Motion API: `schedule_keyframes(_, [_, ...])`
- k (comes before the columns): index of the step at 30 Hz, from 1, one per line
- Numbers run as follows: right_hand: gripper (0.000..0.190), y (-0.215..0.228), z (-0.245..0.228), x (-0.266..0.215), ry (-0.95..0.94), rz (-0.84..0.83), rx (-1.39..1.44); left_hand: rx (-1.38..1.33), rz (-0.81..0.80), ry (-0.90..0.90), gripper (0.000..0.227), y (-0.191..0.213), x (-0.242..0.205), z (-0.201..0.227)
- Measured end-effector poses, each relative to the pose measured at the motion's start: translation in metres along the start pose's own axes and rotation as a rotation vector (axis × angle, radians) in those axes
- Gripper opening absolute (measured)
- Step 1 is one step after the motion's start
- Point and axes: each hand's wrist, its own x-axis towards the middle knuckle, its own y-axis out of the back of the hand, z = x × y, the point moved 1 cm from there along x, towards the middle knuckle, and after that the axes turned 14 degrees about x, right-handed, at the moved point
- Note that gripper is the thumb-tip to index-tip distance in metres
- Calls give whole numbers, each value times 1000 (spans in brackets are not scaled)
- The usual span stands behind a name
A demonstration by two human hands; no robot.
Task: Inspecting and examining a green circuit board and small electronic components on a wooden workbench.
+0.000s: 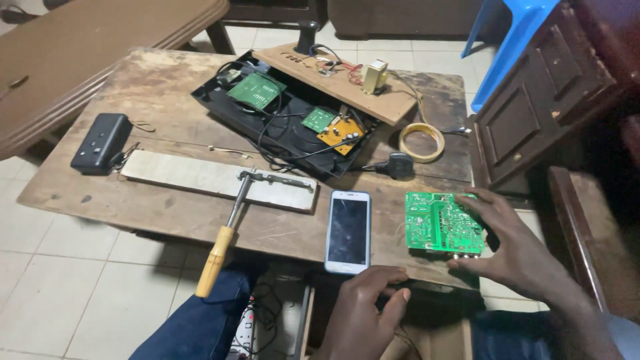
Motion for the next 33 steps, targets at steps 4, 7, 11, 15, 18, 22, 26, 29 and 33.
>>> schedule_keyframes(4, [105, 0, -7, 0, -36, 71, -19, -66, 3, 76, 23, 6, 2, 13])
schedule_keyframes(7, [96, 3, -6, -3, -19, 91, -10, -73, -76, 177, 29, 16, 3, 20])
schedule_keyframes(11, [70, 6, -29, -3, -307, 199, 176, -137, -24, 174, 27, 23, 2, 25])
schedule_keyframes(15, [56, 11, -14, -16, -524, 209, 448, -109, -31, 196, 42, 34, 3, 40])
schedule_keyframes(18, [71, 0, -7, -20, -408, 120, 874, -71, 2, 155, 49, 42, 6, 49])
schedule_keyframes(22, [85, -25, -7, -30, -502, -102, 1282, -164, 86, 70, 48, 39, 6, 47])
schedule_keyframes(26, [37, -48, 18, -49, -819, 261, 1310, -346, -53, 472, 49, 34, 3, 49])
schedule_keyframes(29, [104, -45, -4, -41, -548, -251, 1419, -665, 95, 545, 35, 24, 0, 43])
schedule_keyframes(33, [74, -26, -5, -14, -598, 160, 1331, -819, 182, 650, 36, 21, 1, 33])
